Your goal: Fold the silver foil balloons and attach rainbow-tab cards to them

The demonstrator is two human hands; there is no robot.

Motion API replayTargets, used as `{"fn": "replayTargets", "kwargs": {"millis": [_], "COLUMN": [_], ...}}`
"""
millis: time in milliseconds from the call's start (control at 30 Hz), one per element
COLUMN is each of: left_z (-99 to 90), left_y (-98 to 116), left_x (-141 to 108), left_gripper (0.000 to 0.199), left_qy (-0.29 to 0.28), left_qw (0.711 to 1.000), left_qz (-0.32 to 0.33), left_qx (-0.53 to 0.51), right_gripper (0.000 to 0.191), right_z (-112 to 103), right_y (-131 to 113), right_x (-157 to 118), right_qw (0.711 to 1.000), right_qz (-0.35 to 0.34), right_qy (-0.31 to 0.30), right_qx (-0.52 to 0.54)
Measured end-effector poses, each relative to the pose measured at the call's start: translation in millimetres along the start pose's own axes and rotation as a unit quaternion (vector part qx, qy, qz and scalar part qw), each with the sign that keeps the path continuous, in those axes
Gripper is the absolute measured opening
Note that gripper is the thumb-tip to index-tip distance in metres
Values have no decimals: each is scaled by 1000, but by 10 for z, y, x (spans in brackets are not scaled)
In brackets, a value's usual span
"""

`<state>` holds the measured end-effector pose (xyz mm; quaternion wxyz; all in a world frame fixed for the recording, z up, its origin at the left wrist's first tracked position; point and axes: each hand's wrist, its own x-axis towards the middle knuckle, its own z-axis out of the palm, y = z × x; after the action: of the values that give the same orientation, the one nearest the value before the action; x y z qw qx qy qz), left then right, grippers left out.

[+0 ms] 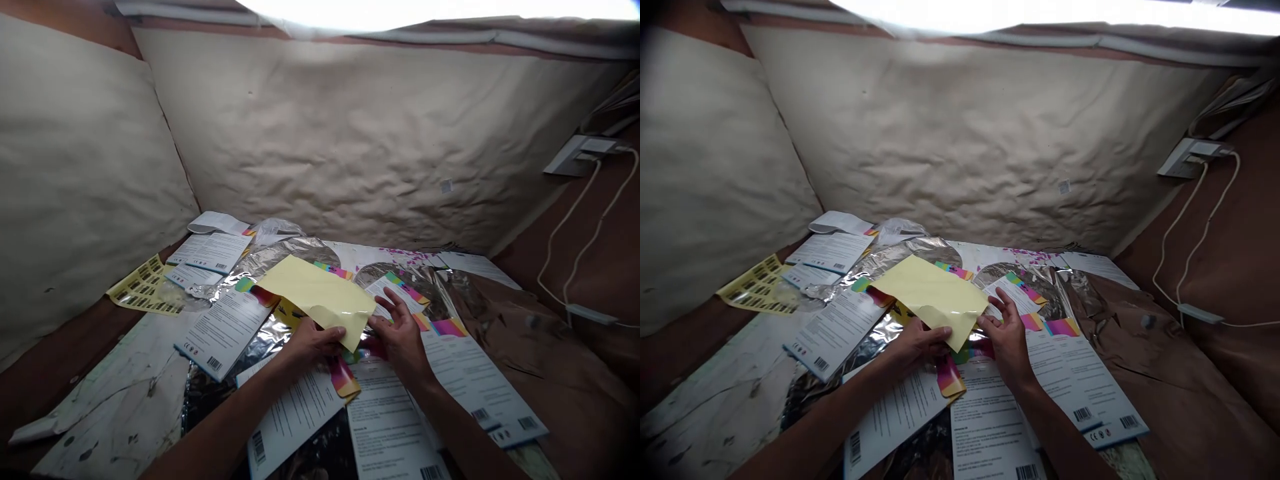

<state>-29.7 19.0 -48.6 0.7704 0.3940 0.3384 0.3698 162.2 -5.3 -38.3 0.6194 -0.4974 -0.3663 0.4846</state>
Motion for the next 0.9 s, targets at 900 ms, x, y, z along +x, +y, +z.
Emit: {"fn": "replayTargets", "kwargs": {"millis": [900], "left_z": [58], "left_y": [-99], "left_x": [22], "left_gripper": [45], "left_qy": [59], "left_qw": [994], "left_qz": [55], "left_qx": [77], "right_gripper": [17], "right_z": [90], "right_y": [16], "right_x": [-299], "right_qw": [880], "right_qz": [-321], "right_qy": [-80], "right_qx": [-340]}}
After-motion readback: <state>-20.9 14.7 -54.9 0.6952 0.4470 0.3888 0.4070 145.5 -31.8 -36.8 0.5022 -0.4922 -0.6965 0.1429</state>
